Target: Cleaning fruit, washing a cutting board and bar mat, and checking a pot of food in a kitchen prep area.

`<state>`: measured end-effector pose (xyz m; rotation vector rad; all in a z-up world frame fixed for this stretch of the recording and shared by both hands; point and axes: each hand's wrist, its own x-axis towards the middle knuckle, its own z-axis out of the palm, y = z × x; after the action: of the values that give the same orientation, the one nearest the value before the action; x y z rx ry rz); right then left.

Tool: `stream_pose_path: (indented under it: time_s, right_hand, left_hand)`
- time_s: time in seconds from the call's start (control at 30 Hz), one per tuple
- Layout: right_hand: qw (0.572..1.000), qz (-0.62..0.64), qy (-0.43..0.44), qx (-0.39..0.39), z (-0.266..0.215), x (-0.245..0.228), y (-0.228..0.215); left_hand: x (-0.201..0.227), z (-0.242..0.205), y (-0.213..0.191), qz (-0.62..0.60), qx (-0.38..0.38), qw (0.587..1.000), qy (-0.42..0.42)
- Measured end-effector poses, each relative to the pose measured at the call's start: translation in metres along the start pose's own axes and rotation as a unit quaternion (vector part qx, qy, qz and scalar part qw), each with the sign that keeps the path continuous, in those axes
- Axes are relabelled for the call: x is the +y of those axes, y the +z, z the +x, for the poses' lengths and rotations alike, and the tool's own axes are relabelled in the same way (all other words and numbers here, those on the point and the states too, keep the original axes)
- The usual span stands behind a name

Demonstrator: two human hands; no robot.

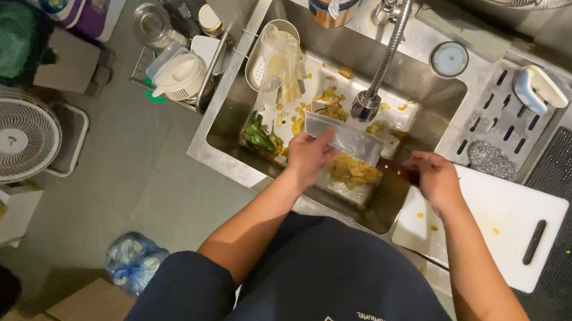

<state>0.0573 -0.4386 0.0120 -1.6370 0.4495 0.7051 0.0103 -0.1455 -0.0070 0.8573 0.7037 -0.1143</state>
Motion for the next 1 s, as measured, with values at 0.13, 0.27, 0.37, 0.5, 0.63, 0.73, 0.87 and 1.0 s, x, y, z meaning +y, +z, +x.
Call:
stream_pose_path:
  time_s: [0.13,0.27,0.37,0.5,0.63,0.73,0.87,1.0]
  right_hand:
    - [0.985,-0.12,-0.12,-0.006,-0.035,-0.008,-0.003]
    - [0.982,-0.065,-0.176,0.018,-0.059,-0.015,0.0]
    - [0.979,-0.02,-0.192,0.07,-0.082,-0.032,-0.026]
    - [0.954,-0.013,-0.256,0.156,-0.124,-0.103,-0.065]
    - [0.866,-0.024,-0.426,0.261,-0.159,-0.167,-0.126]
    - [0.829,0.021,-0.481,0.284,-0.157,-0.213,-0.172]
    - [0.846,0.074,-0.3,0.435,-0.113,-0.274,-0.243]
    - [0.829,-0.006,-0.394,0.398,-0.063,-0.31,-0.272]
  left_hand:
    - [0.015,0.0,0.001,-0.041,0.037,0.998,-0.016]
    - [0.0,0.008,0.0,-0.02,0.058,0.998,-0.035]
    - [-0.024,0.012,-0.001,-0.018,-0.028,0.999,-0.012]
    - [-0.018,-0.006,0.037,0.014,0.025,0.988,-0.153]
    - [-0.085,0.02,0.011,0.133,-0.05,0.959,-0.246]
    - [-0.139,0.038,-0.006,0.207,-0.15,0.929,-0.269]
    - [-0.111,-0.013,0.045,0.38,-0.246,0.854,-0.257]
    - [-0.137,-0.02,0.05,0.427,-0.279,0.821,-0.257]
